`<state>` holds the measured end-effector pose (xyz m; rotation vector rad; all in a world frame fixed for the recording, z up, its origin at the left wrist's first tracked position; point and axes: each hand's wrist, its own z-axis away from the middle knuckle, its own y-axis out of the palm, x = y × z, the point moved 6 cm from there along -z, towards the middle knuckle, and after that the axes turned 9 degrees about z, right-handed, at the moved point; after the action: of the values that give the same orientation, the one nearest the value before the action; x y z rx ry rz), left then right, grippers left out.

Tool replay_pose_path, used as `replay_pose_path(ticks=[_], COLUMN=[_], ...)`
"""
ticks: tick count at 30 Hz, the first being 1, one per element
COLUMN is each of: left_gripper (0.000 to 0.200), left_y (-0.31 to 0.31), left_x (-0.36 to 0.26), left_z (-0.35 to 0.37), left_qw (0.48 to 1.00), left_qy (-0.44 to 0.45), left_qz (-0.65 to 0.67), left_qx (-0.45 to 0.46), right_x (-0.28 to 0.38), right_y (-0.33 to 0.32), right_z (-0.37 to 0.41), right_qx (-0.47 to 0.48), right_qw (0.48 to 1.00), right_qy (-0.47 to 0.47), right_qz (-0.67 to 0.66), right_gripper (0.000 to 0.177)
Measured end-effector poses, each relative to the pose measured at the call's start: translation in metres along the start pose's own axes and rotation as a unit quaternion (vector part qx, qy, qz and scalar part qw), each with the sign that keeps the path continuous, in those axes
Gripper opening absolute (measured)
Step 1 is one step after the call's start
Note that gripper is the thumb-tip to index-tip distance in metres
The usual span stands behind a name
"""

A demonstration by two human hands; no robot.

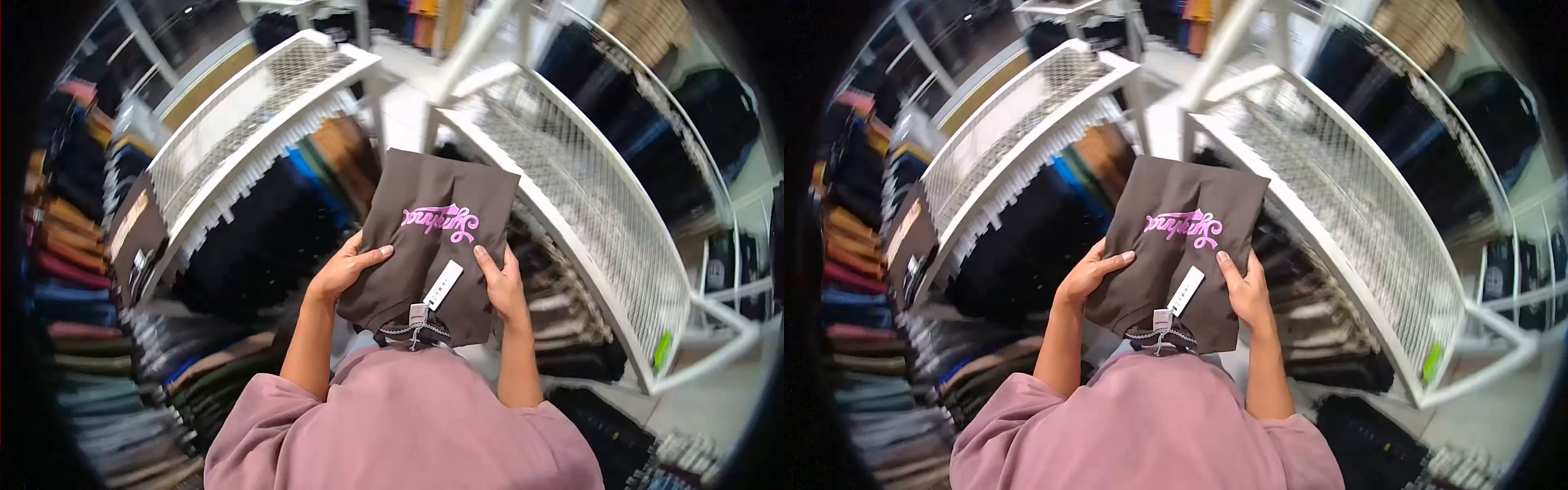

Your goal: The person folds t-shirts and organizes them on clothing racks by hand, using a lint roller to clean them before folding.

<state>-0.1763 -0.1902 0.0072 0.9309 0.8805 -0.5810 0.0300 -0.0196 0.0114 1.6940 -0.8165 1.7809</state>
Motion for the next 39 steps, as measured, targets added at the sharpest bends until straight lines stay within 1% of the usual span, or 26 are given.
replay_pose_path(ticks=[2, 3, 5, 6, 8, 10, 12, 13, 14, 15, 16, 17, 18, 20, 21, 23, 25, 26, 27, 28, 30, 31, 32, 34, 37, 39], left_gripper=[0.056, 0.058, 0.059, 0.059, 0.06, 0.061, 0.06, 0.06, 0.059, 0.061, 0.063, 0.064, 0.064, 0.061, 0.059, 0.057, 0.054, 0.054, 0.052, 0.051, 0.053, 0.058, 0.063, 0.061, 0.062, 0.061], left_y=[-0.053, -0.066, -0.118, -0.147, -0.19, -0.229, -0.272, -0.285, -0.29, -0.306, -0.325, -0.368, -0.392, -0.413, -0.431, -0.468, -0.497, -0.508, -0.522, -0.539, -0.576, -0.597, -0.609, -0.578, -0.572, -0.562], left_x=[-0.021, -0.037, -0.054, -0.07, -0.11, -0.139, -0.147, -0.158, -0.187, -0.195, -0.201, -0.206, -0.213, -0.249, -0.263, -0.28, -0.299, -0.306, -0.306, -0.303, -0.276, -0.257, -0.246, -0.254, -0.249, -0.245], left_z=[0.028, 0.047, 0.079, 0.101, 0.144, 0.197, 0.223, 0.241, 0.276, 0.287, 0.295, 0.311, 0.319, 0.34, 0.346, 0.35, 0.354, 0.358, 0.36, 0.361, 0.358, 0.354, 0.355, 0.361, 0.371, 0.376], left_qw=[0.998, 0.997, 0.992, 0.985, 0.977, 0.961, 0.943, 0.931, 0.918, 0.907, 0.896, 0.898, 0.895, 0.89, 0.889, 0.887, 0.887, 0.884, 0.883, 0.882, 0.872, 0.873, 0.852, 0.832, 0.842, 0.843], left_qy=[0.035, 0.055, 0.085, 0.103, 0.155, 0.173, 0.185, 0.196, 0.188, 0.209, 0.232, 0.224, 0.233, 0.236, 0.25, 0.263, 0.266, 0.26, 0.247, 0.232, 0.096, 0.094, 0.103, 0.115, 0.083, 0.092], left_qz=[0.007, 0.023, 0.031, 0.045, 0.045, 0.05, 0.055, 0.048, 0.028, 0.026, 0.026, 0.062, 0.062, 0.052, 0.051, 0.049, 0.041, 0.043, 0.051, 0.058, 0.009, -0.079, -0.171, -0.122, -0.091, -0.1], left_qx=[-0.05, -0.05, -0.092, -0.128, -0.139, -0.208, -0.27, -0.305, -0.349, -0.365, -0.379, -0.373, -0.375, -0.386, -0.38, -0.377, -0.375, -0.386, -0.396, -0.406, -0.48, -0.472, -0.484, -0.528, -0.525, -0.52], right_x=[0.005, 0.028, 0.022, 0.031, 0.067, 0.098, 0.08, 0.086, 0.109, 0.113, 0.116, 0.118, 0.121, 0.147, 0.152, 0.156, 0.153, 0.152, 0.159, 0.154, 0.109, 0.081, 0.1, 0.061, 0.095, 0.086], right_y=[0.065, 0.091, 0.156, 0.193, 0.267, 0.339, 0.4, 0.43, 0.465, 0.494, 0.521, 0.564, 0.593, 0.641, 0.666, 0.71, 0.751, 0.767, 0.775, 0.786, 0.808, 0.817, 0.797, 0.811, 0.787, 0.787], right_z=[-0.02, -0.023, -0.041, -0.049, -0.054, -0.044, -0.063, -0.065, -0.057, -0.064, -0.072, -0.068, -0.071, -0.07, -0.076, -0.087, -0.105, -0.111, -0.104, -0.108, -0.128, -0.137, -0.118, -0.141, -0.112, -0.113], right_qx=[0.05, 0.074, 0.144, 0.168, 0.233, 0.278, 0.338, 0.364, 0.39, 0.409, 0.427, 0.449, 0.46, 0.462, 0.471, 0.481, 0.485, 0.495, 0.499, 0.501, 0.461, 0.48, 0.473, 0.438, 0.423, 0.42], right_qw=[0.999, 0.997, 0.989, 0.984, 0.971, 0.959, 0.939, 0.928, 0.915, 0.904, 0.893, 0.89, 0.884, 0.884, 0.878, 0.869, 0.868, 0.861, 0.862, 0.861, 0.881, 0.863, 0.853, 0.876, 0.871, 0.873], right_qy=[0.016, -0.001, -0.013, -0.023, -0.032, -0.04, -0.056, -0.078, -0.096, -0.117, -0.14, -0.079, -0.084, -0.074, -0.086, -0.106, -0.1, -0.099, -0.047, -0.046, 0.0, -0.015, -0.04, -0.07, -0.09, -0.096], right_qz=[0.011, 0.033, 0.041, 0.05, 0.047, 0.048, 0.023, 0.002, -0.039, -0.04, -0.038, -0.022, -0.018, -0.024, -0.026, -0.035, -0.046, -0.059, -0.075, -0.076, 0.11, 0.158, 0.217, 0.191, 0.234, 0.23], right_gripper=[0.043, 0.042, 0.042, 0.042, 0.041, 0.042, 0.045, 0.046, 0.048, 0.048, 0.049, 0.049, 0.049, 0.048, 0.048, 0.049, 0.049, 0.049, 0.051, 0.051, 0.057, 0.067, 0.075, 0.079, 0.081, 0.082])
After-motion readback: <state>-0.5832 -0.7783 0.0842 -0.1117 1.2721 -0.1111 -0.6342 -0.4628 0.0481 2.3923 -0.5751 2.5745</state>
